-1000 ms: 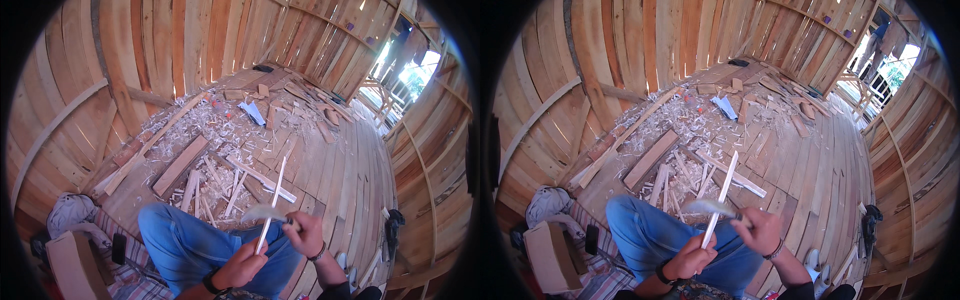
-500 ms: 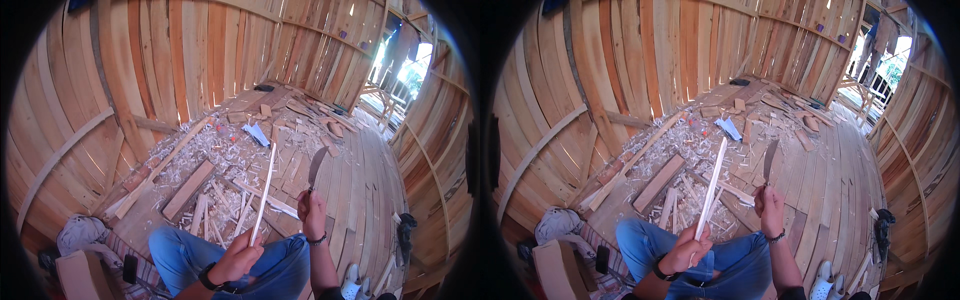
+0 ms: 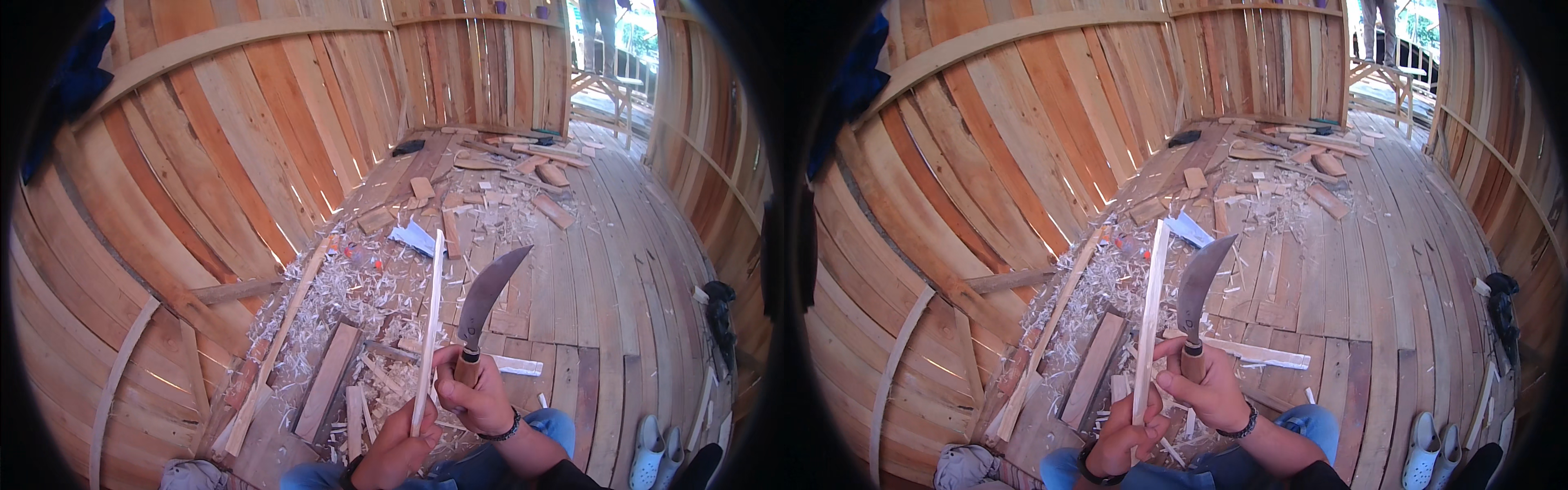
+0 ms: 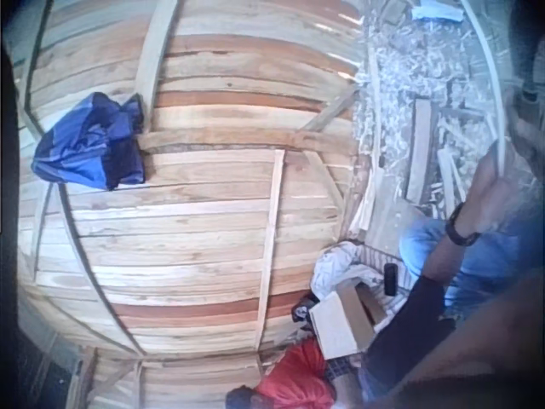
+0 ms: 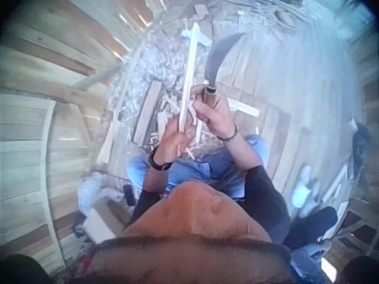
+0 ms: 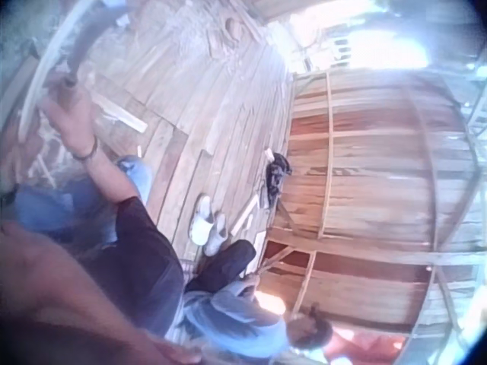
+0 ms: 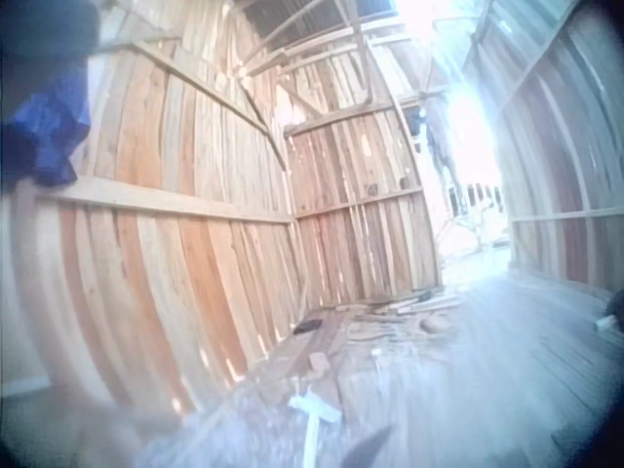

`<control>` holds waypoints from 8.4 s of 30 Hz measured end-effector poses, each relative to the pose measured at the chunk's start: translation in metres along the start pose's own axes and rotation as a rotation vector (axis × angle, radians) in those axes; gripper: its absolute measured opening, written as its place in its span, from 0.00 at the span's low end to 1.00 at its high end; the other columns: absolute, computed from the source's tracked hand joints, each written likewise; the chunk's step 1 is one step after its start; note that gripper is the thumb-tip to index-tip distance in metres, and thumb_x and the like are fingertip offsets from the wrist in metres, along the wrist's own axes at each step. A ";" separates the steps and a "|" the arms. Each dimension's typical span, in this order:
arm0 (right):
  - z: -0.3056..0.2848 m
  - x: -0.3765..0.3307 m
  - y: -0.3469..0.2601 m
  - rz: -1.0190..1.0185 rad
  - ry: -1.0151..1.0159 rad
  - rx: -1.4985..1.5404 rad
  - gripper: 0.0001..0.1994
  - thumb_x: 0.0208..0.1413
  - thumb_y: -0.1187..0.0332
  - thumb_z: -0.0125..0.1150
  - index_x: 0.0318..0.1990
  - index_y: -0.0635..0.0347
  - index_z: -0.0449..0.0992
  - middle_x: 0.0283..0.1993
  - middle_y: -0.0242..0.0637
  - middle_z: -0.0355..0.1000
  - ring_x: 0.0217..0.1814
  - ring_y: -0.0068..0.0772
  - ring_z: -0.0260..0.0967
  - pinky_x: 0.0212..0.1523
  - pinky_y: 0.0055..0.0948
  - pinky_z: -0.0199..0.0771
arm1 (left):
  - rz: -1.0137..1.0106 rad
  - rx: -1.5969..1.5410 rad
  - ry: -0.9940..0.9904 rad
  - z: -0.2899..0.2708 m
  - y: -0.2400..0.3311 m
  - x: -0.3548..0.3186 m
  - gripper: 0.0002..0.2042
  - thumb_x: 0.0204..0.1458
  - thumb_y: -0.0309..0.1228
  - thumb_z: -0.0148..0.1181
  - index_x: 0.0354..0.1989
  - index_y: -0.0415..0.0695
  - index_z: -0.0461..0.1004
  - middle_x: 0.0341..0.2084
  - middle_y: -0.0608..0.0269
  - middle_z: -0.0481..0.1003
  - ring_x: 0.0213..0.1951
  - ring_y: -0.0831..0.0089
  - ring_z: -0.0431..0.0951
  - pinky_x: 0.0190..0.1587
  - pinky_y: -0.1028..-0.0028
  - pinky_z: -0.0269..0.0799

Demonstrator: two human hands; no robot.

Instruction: The person uses a curved blade tool to shave thin strips from a wooden plank while sitting on a floor covered in wood shavings.

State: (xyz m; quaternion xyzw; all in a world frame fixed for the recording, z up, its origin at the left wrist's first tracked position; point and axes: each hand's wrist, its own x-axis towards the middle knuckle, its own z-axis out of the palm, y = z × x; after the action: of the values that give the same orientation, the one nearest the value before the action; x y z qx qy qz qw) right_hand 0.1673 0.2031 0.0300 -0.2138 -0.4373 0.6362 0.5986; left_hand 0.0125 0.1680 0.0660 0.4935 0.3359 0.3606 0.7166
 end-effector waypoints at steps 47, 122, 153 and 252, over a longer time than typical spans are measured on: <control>-0.072 0.032 0.009 -0.060 0.493 -0.299 0.06 0.53 0.71 0.62 0.29 0.61 0.72 0.21 0.21 0.65 0.23 0.09 0.57 0.22 0.15 0.55 | -0.052 0.412 0.185 -0.013 -0.052 0.037 0.09 0.42 0.21 0.51 0.28 0.42 0.57 0.14 0.68 0.59 0.17 0.83 0.58 0.21 0.80 0.54; -0.047 0.036 0.025 -0.294 0.056 -1.297 0.14 0.41 0.65 0.70 0.37 0.55 0.78 0.23 0.34 0.68 0.20 0.34 0.67 0.20 0.29 0.64 | 0.058 0.258 0.296 -0.062 -0.037 0.032 0.13 0.60 0.28 0.44 0.50 0.33 0.60 0.16 0.65 0.69 0.15 0.82 0.68 0.19 0.79 0.64; -0.046 0.036 0.026 -0.290 0.081 -1.200 0.14 0.42 0.68 0.69 0.39 0.58 0.77 0.23 0.37 0.70 0.19 0.34 0.67 0.20 0.27 0.64 | 0.065 0.252 0.263 -0.061 -0.037 0.035 0.11 0.61 0.29 0.43 0.47 0.35 0.60 0.18 0.63 0.70 0.17 0.81 0.70 0.21 0.80 0.65; -0.117 -0.098 0.205 0.662 -0.319 -1.648 0.25 0.60 0.48 0.41 0.34 0.62 0.76 0.32 0.55 0.74 0.36 0.57 0.72 0.39 0.50 0.71 | -0.582 -0.228 0.500 -0.094 -0.275 -0.017 0.11 0.59 0.39 0.48 0.28 0.46 0.64 0.13 0.68 0.64 0.11 0.79 0.62 0.10 0.79 0.54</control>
State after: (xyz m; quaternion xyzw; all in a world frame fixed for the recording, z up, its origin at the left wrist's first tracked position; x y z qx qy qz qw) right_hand 0.1617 0.1655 -0.2227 -0.5993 -0.7484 0.2829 -0.0259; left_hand -0.0240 0.1272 -0.2195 0.1921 0.5833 0.2866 0.7353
